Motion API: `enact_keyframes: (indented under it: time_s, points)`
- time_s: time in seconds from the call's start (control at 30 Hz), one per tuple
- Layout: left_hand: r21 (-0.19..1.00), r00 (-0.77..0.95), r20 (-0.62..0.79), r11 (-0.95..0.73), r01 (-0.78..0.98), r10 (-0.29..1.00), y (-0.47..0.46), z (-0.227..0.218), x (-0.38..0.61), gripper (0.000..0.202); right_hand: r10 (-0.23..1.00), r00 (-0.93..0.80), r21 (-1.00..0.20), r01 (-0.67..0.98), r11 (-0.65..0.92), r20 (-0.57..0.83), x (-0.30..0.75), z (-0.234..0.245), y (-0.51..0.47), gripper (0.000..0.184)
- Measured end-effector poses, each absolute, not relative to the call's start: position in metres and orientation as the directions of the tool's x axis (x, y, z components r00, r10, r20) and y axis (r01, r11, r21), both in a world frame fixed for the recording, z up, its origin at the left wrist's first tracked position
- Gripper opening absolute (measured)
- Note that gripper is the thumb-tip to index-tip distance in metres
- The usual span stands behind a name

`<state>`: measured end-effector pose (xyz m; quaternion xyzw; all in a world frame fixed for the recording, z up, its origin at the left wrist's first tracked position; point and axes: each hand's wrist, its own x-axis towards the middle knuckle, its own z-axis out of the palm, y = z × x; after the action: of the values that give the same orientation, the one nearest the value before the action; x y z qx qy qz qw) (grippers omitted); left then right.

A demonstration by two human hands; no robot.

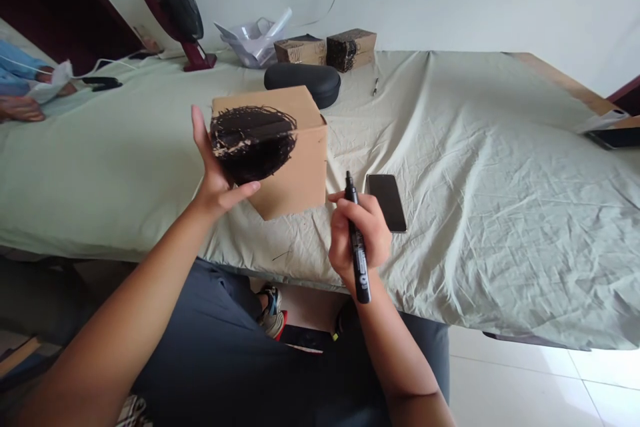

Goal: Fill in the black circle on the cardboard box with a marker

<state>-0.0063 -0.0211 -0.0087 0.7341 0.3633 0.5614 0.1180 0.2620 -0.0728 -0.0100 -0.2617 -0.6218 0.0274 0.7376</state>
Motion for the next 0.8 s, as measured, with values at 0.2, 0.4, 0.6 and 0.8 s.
enact_keyframes:
  time_s: [0.2,0.4,0.6,0.8]
  points:
    - [0.580,0.199,0.623,-0.617,0.532,0.756,-0.014,-0.012,-0.042,0.118,0.466,0.273,-0.537,0.329,0.777,0.842,0.273,-0.029,-0.050,0.011]
    - [0.418,0.159,0.728,-0.615,0.669,0.667,-0.023,0.004,-0.063,0.115,0.771,0.028,-0.697,0.450,0.558,0.636,0.282,-0.050,-0.031,0.016]
    - [0.246,0.022,0.942,-0.737,0.630,0.334,-0.046,0.027,-0.008,0.032,0.922,-0.240,-0.402,0.845,0.353,0.304,0.280,-0.070,-0.026,0.026]
    - [0.091,0.527,0.742,-0.841,0.533,0.415,-0.072,0.030,0.038,0.019,0.868,-0.186,-0.563,0.695,0.447,0.460,0.280,-0.069,-0.026,0.024]
